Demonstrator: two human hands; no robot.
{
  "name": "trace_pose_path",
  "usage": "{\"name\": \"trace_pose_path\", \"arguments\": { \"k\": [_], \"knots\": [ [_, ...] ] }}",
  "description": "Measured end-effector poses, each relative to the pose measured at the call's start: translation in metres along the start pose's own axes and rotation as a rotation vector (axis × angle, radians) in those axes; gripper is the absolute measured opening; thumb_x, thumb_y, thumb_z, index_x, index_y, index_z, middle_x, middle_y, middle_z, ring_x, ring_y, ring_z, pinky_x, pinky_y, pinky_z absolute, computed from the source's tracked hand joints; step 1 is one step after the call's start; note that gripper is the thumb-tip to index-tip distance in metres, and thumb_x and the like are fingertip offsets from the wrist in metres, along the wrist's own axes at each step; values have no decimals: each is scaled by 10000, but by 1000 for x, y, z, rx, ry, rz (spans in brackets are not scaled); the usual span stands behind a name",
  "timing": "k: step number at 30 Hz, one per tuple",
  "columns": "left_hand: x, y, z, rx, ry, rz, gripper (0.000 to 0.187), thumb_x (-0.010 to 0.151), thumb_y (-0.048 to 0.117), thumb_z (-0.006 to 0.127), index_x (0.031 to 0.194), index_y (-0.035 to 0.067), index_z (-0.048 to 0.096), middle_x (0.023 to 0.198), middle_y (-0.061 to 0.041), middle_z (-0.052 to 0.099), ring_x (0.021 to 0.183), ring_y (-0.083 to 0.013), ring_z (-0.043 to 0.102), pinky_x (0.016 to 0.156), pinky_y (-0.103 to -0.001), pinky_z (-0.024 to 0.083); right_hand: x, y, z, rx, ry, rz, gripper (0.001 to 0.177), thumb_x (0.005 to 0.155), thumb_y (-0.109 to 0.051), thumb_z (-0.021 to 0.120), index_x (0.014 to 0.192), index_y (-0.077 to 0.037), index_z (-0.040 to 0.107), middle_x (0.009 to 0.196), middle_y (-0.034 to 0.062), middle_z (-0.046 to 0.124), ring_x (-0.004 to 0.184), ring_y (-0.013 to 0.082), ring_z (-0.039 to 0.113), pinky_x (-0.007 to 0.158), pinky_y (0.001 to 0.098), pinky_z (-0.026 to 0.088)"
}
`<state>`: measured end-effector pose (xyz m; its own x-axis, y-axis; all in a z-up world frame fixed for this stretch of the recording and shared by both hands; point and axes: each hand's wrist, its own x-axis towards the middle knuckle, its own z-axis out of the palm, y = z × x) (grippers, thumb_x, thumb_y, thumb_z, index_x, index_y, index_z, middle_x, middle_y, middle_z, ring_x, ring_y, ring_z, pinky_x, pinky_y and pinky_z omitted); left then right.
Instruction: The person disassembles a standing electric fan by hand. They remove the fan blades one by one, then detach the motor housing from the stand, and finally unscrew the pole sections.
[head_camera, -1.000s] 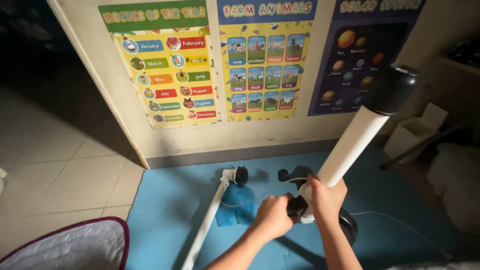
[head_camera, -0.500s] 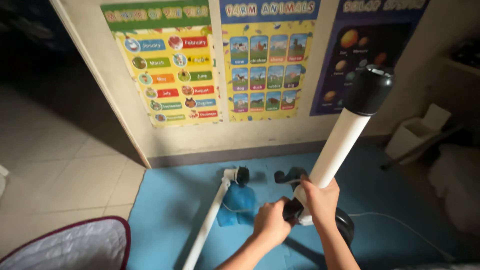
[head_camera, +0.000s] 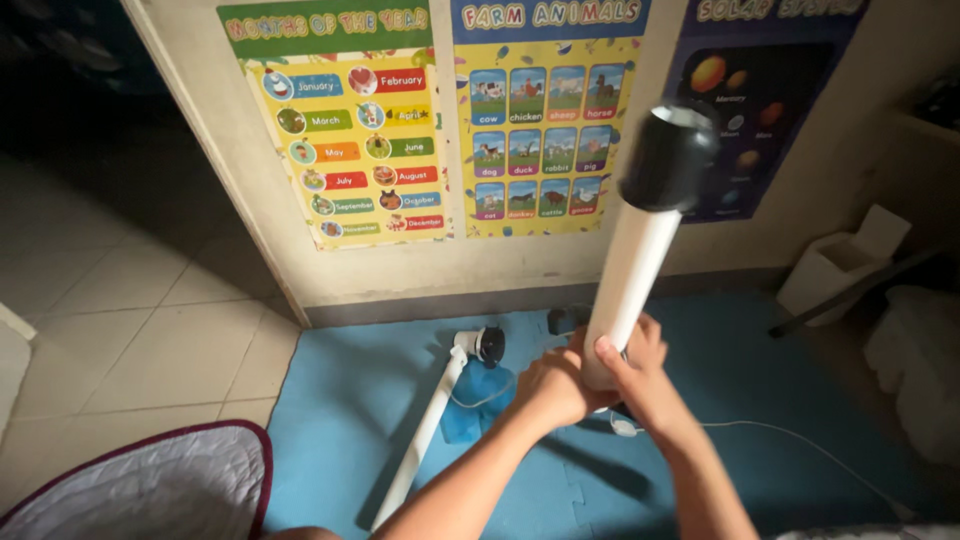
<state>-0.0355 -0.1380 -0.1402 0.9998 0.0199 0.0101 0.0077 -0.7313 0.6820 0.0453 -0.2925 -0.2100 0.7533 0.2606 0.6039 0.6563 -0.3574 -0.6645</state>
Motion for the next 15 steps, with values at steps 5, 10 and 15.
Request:
{"name": "trace_pose_path", "arguments": {
  "k": [5,10,15],
  "knots": [
    [14,-9,-20,-87,73,38,785,650,428,866,1362,207,621,1180,-148,746,1103,-352,709,923,-429,561,5,-17,-52,-230,-402,257,898,675,-342,939,1421,-52,532,1124,183,680,987,306,680,864,423,539],
    [22,-18,-32,-123,78,151,775,618,353,864,1323,157,608,1152,-159,740,1072,-366,699,887,-435,555,0,-55,-46,-227,-418,513,424,790,-353,836,1043,-48,686,801,152,760,721,248,710,702,396,547],
    [27,-26,-34,-305,261,249,624,717,326,845,1257,83,649,1111,-199,745,1033,-363,723,874,-424,567,-2,-77,-31,-158,-328,463,358,820,-354,795,988,-71,655,734,157,712,660,286,683,629,415,534]
  ]
}}
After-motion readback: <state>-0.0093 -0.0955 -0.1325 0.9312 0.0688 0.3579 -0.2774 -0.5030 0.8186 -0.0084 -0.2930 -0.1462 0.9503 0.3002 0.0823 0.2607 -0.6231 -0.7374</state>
